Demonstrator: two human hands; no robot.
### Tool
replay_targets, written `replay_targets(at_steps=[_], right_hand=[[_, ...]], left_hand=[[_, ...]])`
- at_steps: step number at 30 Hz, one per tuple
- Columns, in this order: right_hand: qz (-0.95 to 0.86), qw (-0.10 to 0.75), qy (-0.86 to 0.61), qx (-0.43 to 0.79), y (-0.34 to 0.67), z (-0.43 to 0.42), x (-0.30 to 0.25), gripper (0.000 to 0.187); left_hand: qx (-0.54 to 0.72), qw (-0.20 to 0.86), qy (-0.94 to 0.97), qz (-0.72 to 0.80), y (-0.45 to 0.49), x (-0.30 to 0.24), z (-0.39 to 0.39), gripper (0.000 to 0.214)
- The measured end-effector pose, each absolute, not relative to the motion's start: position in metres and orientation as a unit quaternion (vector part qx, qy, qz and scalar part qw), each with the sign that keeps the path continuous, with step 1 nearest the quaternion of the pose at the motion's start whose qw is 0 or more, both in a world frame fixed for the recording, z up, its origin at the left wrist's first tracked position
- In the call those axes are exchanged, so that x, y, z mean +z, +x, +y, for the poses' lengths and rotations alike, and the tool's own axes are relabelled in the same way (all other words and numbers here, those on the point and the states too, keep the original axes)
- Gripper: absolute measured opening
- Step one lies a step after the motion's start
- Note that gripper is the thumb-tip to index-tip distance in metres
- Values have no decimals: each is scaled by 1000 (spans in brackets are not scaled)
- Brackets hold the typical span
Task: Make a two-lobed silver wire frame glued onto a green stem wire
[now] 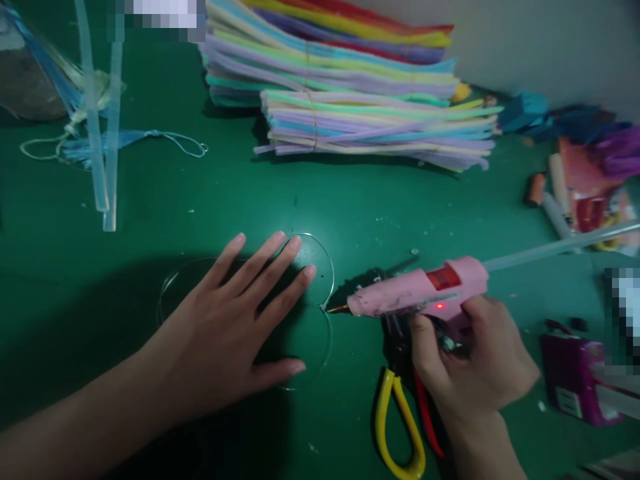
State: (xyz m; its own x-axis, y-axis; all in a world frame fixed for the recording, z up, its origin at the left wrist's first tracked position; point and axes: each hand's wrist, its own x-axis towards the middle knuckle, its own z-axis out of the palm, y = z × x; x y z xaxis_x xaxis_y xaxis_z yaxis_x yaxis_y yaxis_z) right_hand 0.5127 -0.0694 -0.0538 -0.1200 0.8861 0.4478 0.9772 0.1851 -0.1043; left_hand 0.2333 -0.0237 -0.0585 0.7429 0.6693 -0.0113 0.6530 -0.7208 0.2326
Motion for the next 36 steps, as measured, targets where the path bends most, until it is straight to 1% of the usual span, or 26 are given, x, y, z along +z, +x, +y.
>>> replay_targets(at_steps=[9,13,21,28,36], right_hand=[[-740,217,-628,-109,511,-67,-54,19],[-747,242,-607,-119,514,-65,-56,17],[-746,239,-611,-115,514,-66,-55,15],[-745,240,-613,-106,513,-65,-57,14],[-747,240,-611,-108,515,-66,-57,18]], left_hand=[[42,109,928,355,233,-60,-24,84],[67,118,923,360,232,-64,-24,86],[52,151,916,368,233,-58,-23,83],[54,147,917,367,233,-60,-22,84],[52,121,923,361,232,-62,-24,85]])
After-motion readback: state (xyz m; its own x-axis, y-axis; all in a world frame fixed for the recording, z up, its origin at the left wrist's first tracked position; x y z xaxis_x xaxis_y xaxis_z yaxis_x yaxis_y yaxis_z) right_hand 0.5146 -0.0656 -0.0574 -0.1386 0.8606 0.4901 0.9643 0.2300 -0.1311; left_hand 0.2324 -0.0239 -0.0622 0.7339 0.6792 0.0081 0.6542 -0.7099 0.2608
